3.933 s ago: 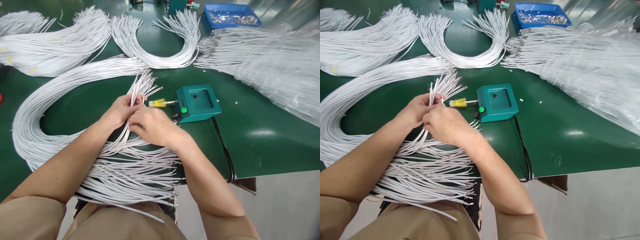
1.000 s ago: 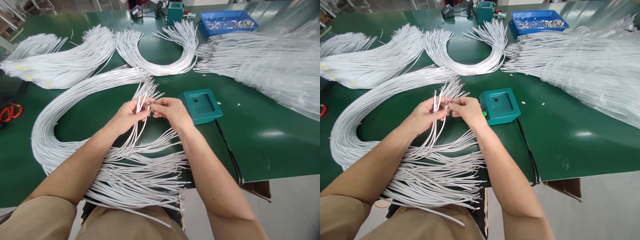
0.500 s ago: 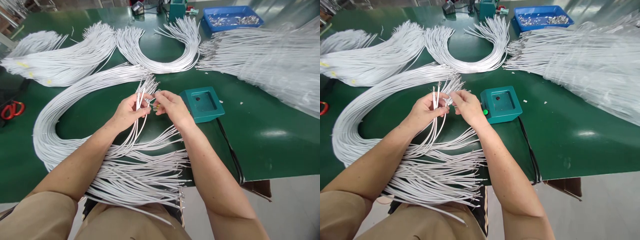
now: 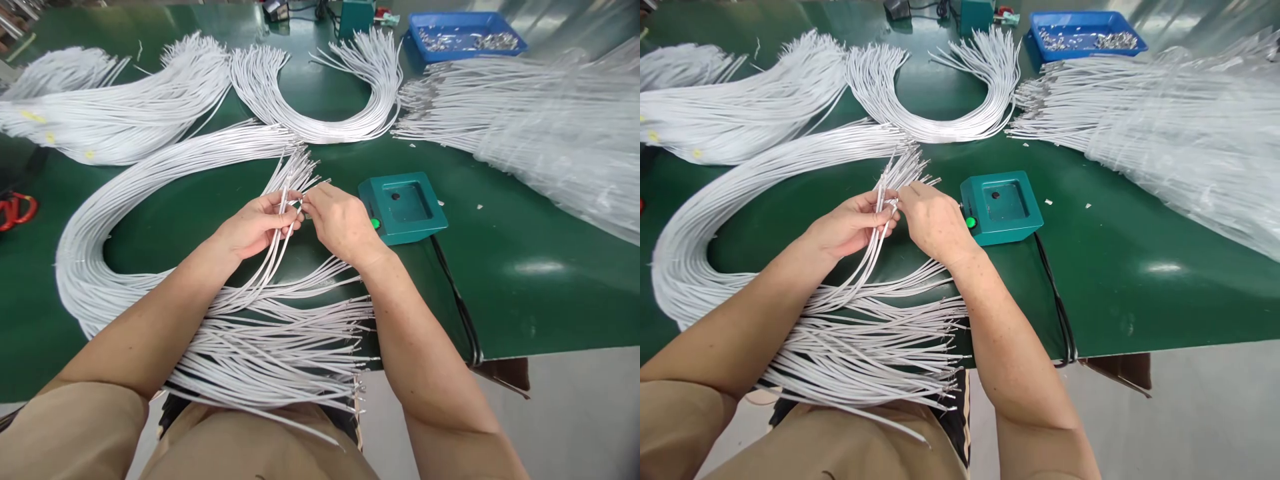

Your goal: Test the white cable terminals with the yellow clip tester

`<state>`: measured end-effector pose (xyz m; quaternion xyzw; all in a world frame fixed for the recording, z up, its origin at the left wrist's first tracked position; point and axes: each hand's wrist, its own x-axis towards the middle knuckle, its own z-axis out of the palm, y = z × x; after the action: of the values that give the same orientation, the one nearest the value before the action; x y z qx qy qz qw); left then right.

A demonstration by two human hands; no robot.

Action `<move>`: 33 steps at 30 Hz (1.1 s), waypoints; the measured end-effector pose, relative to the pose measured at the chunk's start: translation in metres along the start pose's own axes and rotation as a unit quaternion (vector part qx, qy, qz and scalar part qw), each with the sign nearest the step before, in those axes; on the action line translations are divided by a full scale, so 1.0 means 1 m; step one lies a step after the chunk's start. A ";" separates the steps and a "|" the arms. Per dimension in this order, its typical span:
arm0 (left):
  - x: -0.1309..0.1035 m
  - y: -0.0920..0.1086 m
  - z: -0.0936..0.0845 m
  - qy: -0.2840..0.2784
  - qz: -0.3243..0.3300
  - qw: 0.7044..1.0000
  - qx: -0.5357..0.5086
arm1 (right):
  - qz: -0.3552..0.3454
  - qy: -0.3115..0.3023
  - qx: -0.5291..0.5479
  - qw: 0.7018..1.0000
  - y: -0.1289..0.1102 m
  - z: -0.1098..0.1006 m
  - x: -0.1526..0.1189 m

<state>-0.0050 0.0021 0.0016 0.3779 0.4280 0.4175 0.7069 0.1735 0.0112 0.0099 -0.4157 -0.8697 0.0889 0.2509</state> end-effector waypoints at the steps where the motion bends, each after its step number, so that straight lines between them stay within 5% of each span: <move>1: 0.001 -0.001 0.000 0.001 -0.001 1.000 0.000 | -0.006 -0.007 -0.031 0.999 0.000 -0.001 -0.001; 7: 0.002 -0.004 -0.001 0.031 0.034 0.997 0.066 | 0.060 -0.041 -0.159 0.985 0.005 -0.016 -0.003; 14: 0.005 -0.009 0.004 0.068 0.059 0.987 0.135 | 0.077 -0.084 -0.154 0.981 0.011 -0.021 -0.003; 28: 0.009 -0.012 0.009 0.094 0.035 0.974 0.204 | 0.092 -0.034 -0.144 0.985 0.016 -0.015 -0.003; 33: 0.010 -0.013 0.006 0.095 0.013 0.982 0.164 | 0.109 0.059 -0.089 0.988 0.009 -0.024 -0.001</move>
<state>0.0071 0.0054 -0.0105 0.4530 0.5510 0.3849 0.5856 0.1928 0.0146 0.0268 -0.5335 -0.8069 0.0134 0.2531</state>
